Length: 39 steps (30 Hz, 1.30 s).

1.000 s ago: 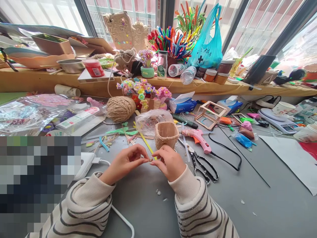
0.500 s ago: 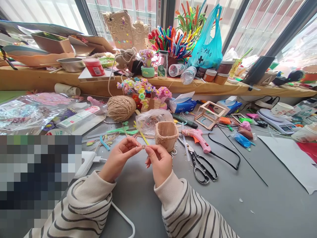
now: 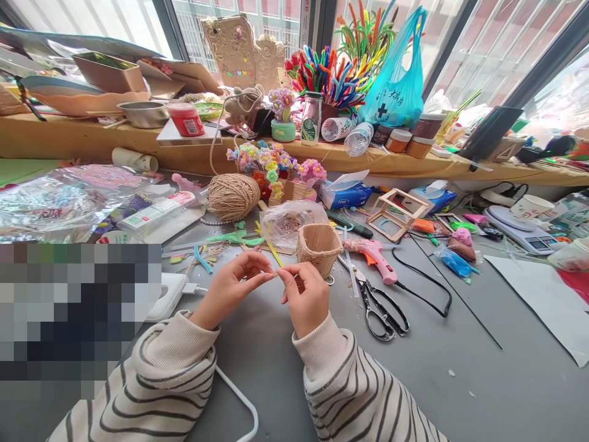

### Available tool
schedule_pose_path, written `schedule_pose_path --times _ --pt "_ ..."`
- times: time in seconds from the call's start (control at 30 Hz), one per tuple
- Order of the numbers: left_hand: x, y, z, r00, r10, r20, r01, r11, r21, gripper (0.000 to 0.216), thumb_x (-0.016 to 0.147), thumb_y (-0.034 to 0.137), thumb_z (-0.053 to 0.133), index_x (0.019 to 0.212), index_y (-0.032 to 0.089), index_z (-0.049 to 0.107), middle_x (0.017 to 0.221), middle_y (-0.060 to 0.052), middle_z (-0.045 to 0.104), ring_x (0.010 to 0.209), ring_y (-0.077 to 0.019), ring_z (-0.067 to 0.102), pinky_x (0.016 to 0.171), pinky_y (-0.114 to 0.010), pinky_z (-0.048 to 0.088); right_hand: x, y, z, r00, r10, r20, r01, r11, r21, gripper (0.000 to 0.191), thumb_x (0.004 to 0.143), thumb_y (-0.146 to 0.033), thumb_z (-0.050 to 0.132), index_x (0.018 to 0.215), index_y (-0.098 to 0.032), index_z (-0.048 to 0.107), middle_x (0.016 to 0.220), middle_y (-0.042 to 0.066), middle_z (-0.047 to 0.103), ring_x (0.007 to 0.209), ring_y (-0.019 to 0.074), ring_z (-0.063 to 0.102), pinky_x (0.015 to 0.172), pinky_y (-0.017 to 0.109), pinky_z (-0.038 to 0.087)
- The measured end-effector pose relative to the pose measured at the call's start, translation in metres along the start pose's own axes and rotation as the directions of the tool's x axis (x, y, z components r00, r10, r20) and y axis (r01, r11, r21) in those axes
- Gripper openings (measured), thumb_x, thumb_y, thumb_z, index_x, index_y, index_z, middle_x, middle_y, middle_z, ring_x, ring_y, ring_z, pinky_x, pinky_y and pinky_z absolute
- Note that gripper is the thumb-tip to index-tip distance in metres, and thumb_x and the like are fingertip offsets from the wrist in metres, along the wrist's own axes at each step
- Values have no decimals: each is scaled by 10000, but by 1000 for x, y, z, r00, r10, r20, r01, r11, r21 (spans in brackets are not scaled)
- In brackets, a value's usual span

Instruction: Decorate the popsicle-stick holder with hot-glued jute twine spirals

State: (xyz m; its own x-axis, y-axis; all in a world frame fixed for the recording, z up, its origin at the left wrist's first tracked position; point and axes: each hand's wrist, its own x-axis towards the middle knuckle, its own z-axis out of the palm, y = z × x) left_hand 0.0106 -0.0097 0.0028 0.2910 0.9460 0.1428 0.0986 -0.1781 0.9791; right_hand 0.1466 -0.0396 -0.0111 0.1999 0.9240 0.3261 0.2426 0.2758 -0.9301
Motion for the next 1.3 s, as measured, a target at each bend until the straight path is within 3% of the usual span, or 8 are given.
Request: schedule_pose_path --times 0.17,0.37,0.63,0.83,1.03,1.3 --pt "0 0 -1 999 21 27 -24 995 97 218 699 311 601 838 164 518 751 -23 587 693 -135 561 539 -229 361 1 4 -5 995 -86 46 93 980 -177 185 792 -277 486 687 -153 575 640 -5 539 356 48 466 424 222 394" --pt "0 -1 0 999 46 15 -47 993 113 211 691 295 607 825 158 519 740 -28 600 659 -126 549 533 -227 345 7 5 -13 971 -145 187 194 941 -278 208 809 -273 457 671 -166 570 606 2 541 393 71 471 445 227 395" --pt "0 -3 1 996 73 50 -80 985 156 245 685 312 613 859 169 516 690 -22 639 505 -89 401 489 -227 278 8 7 -18 939 -230 256 316 872 -373 212 818 -265 440 679 -178 574 609 28 560 490 106 494 503 238 412" --pt "-2 -1 1 993 71 99 -91 971 222 200 702 307 592 846 182 531 701 1 652 472 -86 310 476 -223 254 13 10 -23 884 -321 340 446 799 -404 237 826 -286 435 673 -173 577 585 30 562 537 121 516 545 235 421" --pt "-1 -2 1 988 72 138 -107 959 262 171 716 278 576 849 184 525 723 4 661 481 -90 283 483 -222 258 16 12 -27 863 -285 418 457 793 -402 278 834 -317 418 665 -168 582 586 27 553 505 108 507 533 233 421" --pt "-2 -1 1 989 67 131 -93 974 205 137 697 251 589 806 191 534 698 7 658 469 -83 369 461 -222 247 18 12 -29 870 -241 429 403 850 -339 252 807 -314 461 643 -175 592 571 17 541 445 91 469 482 231 417"
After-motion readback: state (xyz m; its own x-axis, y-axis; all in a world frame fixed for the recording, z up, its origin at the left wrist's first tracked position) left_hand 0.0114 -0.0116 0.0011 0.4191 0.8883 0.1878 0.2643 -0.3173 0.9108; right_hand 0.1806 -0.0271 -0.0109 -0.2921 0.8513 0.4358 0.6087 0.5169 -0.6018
